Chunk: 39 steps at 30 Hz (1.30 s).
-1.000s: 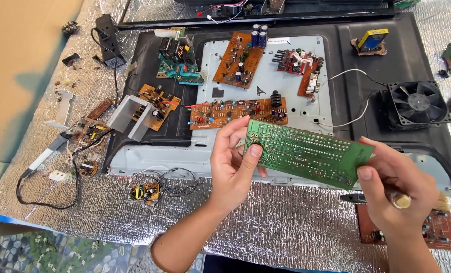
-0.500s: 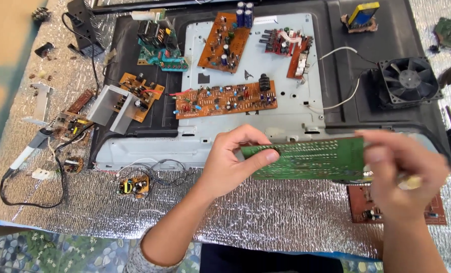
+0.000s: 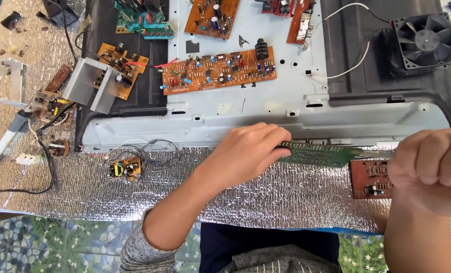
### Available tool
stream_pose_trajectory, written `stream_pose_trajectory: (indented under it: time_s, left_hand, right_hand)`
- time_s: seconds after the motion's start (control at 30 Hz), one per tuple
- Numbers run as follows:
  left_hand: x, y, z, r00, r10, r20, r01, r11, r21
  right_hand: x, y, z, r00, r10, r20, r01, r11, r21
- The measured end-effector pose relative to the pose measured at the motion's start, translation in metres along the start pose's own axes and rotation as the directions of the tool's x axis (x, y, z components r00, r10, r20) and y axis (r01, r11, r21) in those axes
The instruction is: The person holds a green circuit board and uses a small brush to clean its surface. They repeatedly brush the board while occasionally flipping it to access different areas. The board is handled one at a time on a workbench with other electronics parts nearby.
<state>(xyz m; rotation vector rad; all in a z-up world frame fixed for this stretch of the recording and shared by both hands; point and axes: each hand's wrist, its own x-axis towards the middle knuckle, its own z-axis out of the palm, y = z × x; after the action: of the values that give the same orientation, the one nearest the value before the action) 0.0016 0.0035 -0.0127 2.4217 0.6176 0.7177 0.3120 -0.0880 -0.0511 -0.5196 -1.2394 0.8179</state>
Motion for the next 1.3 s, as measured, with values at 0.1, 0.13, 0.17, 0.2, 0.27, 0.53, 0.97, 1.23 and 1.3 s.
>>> stream_pose_trajectory:
  time_s: [0.1, 0.13, 0.17, 0.2, 0.27, 0.53, 0.97, 1.23, 1.3]
  left_hand:
    - [-0.001, -0.004, 0.001, 0.999, 0.034, 0.042, -0.036, 0.997, 0.069]
    - [-0.002, -0.005, 0.002, 0.996, 0.043, 0.080, -0.050, 0.995, 0.090]
    - [-0.002, -0.005, 0.003, 0.996, 0.041, 0.080, -0.048, 0.995, 0.089]
    - [-0.003, -0.004, 0.004, 0.996, 0.043, 0.079, -0.049, 0.996, 0.072]
    - [-0.002, -0.003, 0.004, 0.996, 0.049, 0.076, -0.053, 0.997, 0.052]
    - [-0.003, -0.008, 0.009, 0.989, 0.060, 0.134, -0.068, 0.996, 0.052]
    - [-0.002, -0.008, 0.007, 0.991, 0.049, 0.127, -0.061, 0.994, 0.094]
    - [-0.004, -0.008, 0.009, 0.989, 0.033, 0.145, -0.044, 0.996, 0.073]
    - [-0.002, -0.009, 0.003, 0.983, 0.055, 0.176, -0.066, 0.996, 0.056]
  right_hand:
    - [0.018, -0.008, 0.042, 0.995, 0.024, 0.097, -0.027, 0.999, 0.037]
    - [0.024, -0.010, 0.058, 0.994, 0.054, 0.099, -0.060, 0.996, 0.064]
    - [0.029, -0.008, 0.071, 0.994, 0.056, 0.099, -0.063, 0.996, 0.065]
    - [0.034, -0.007, 0.083, 0.989, 0.080, 0.126, -0.097, 0.986, 0.135]
    - [0.042, -0.008, 0.096, 0.983, 0.103, 0.154, -0.133, 0.971, 0.198]
    - [0.041, -0.008, 0.103, 0.925, 0.301, 0.232, -0.330, 0.939, 0.098]
    - [0.036, -0.004, 0.100, 0.930, 0.273, 0.246, -0.316, 0.936, 0.157]
    - [0.036, -0.076, 0.117, 0.602, 0.540, 0.588, -0.577, 0.803, -0.147]
    - [0.036, -0.083, 0.120, 0.603, 0.546, 0.582, -0.574, 0.803, -0.160]
